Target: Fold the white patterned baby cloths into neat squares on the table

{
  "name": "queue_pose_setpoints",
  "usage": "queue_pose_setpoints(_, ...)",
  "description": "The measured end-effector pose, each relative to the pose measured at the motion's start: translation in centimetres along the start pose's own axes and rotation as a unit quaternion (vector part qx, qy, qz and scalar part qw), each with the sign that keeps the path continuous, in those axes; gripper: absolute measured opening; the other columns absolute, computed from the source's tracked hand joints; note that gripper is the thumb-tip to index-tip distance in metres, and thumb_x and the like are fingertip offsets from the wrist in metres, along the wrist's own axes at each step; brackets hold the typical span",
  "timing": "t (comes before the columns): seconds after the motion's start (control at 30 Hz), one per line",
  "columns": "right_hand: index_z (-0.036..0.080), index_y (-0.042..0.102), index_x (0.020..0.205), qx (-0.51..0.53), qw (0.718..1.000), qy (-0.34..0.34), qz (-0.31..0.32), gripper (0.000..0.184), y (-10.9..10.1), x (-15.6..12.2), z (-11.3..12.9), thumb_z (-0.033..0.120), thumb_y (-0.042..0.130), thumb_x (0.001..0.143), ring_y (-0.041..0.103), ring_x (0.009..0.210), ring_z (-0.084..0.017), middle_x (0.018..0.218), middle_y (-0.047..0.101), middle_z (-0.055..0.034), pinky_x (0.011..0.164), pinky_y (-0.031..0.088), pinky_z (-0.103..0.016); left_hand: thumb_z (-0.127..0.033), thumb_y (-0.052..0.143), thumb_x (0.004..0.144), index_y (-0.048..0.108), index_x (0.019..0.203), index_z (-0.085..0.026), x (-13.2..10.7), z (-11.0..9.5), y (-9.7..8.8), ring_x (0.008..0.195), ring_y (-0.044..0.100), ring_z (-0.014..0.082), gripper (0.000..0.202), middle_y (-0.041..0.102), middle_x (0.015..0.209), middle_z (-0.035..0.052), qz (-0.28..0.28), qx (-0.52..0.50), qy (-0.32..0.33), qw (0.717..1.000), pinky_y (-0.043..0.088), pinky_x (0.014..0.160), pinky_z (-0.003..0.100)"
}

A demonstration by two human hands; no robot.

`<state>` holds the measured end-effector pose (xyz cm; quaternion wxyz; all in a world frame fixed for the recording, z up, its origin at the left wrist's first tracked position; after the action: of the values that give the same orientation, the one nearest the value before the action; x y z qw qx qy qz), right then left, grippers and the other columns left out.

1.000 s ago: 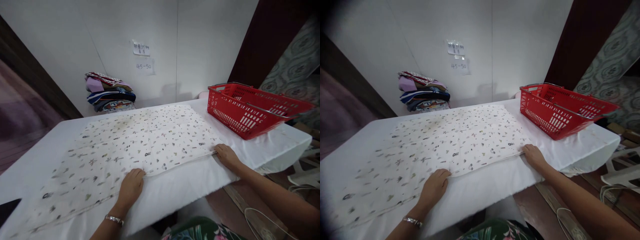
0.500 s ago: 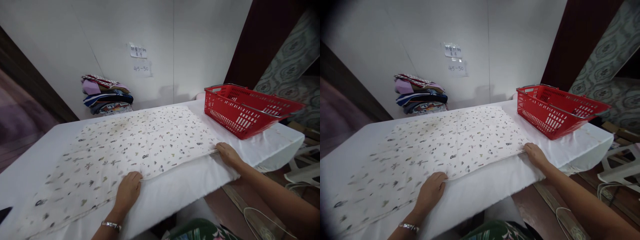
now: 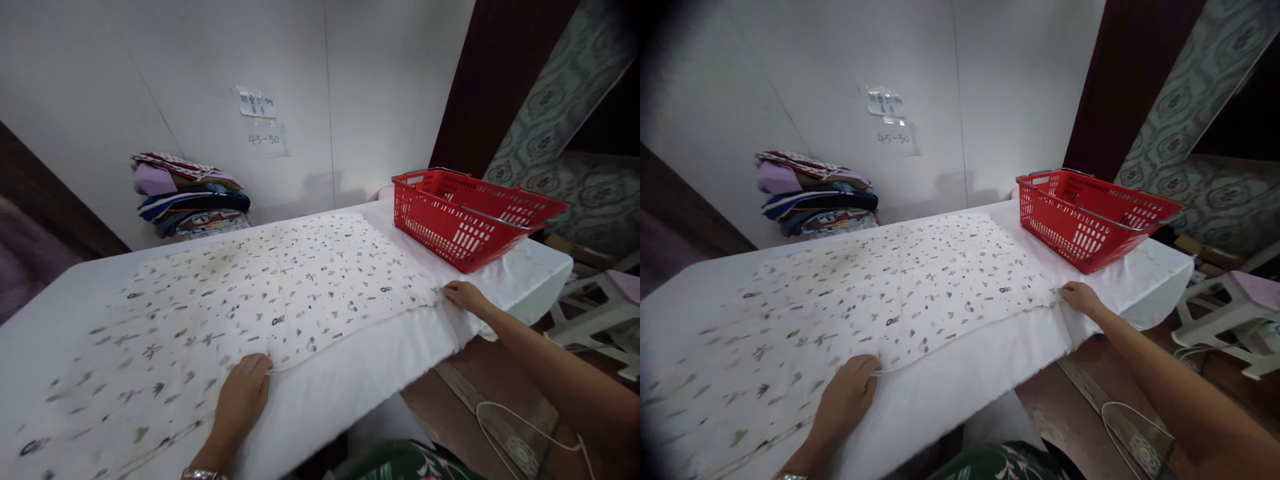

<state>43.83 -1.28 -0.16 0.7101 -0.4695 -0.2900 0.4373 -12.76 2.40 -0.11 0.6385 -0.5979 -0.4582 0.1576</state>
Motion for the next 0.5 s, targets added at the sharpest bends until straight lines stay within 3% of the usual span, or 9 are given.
queue_pose_setpoints(0.13,0.018,0.062,0.057,-0.03,0.998,0.026,0.053,0.026,0.8,0.6,0.9,0.04,0.059,0.07,0.059,0.06,-0.02,0.057,0.062,-0.0053,0.053,0.041,-0.028,-0.01,0.041,0.074,0.057,0.082,-0.021,0.0,0.0,-0.1,0.084,0.057,0.0191,0.021,0.063,0.086,0.0035,-0.001,-0.003,-0.001,1.0,0.047,0.074,0.031)
queue_pose_setpoints(0.27,0.018,0.059,0.056,-0.039,0.996,0.048,0.065,0.018,1.3,1.2,1.2,0.032,0.062,0.067,0.057,0.056,-0.017,0.056,0.061,-0.0034,0.051,0.039,-0.026,-0.011,0.041,0.075,0.057,0.082,-0.021,-0.1,0.1,-0.1,0.084,0.058,0.0193,0.021,0.063,0.086,0.0037,0.002,-0.004,-0.009,1.0,0.047,0.073,0.031)
queue_pose_setpoints(0.5,0.016,0.057,0.057,-0.036,0.996,0.068,0.051,0.022,-0.8,0.3,-0.5,0.023,0.054,0.077,0.054,0.044,-0.014,0.048,0.058,-0.0039,0.045,0.038,-0.024,-0.008,0.041,0.074,0.059,0.084,-0.02,0.0,-0.7,0.3,0.087,0.056,0.0198,0.024,0.063,0.089,0.004,0.015,-0.02,-0.003,1.0,0.045,0.077,0.033)
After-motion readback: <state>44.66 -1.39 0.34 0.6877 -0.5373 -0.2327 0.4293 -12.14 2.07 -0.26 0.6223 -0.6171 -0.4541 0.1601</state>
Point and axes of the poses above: each hand's wrist, its own x-axis towards the middle knuckle, its own y-axis out of the palm, z = x × y, the point moved 6 cm from there along x, towards the middle knuckle
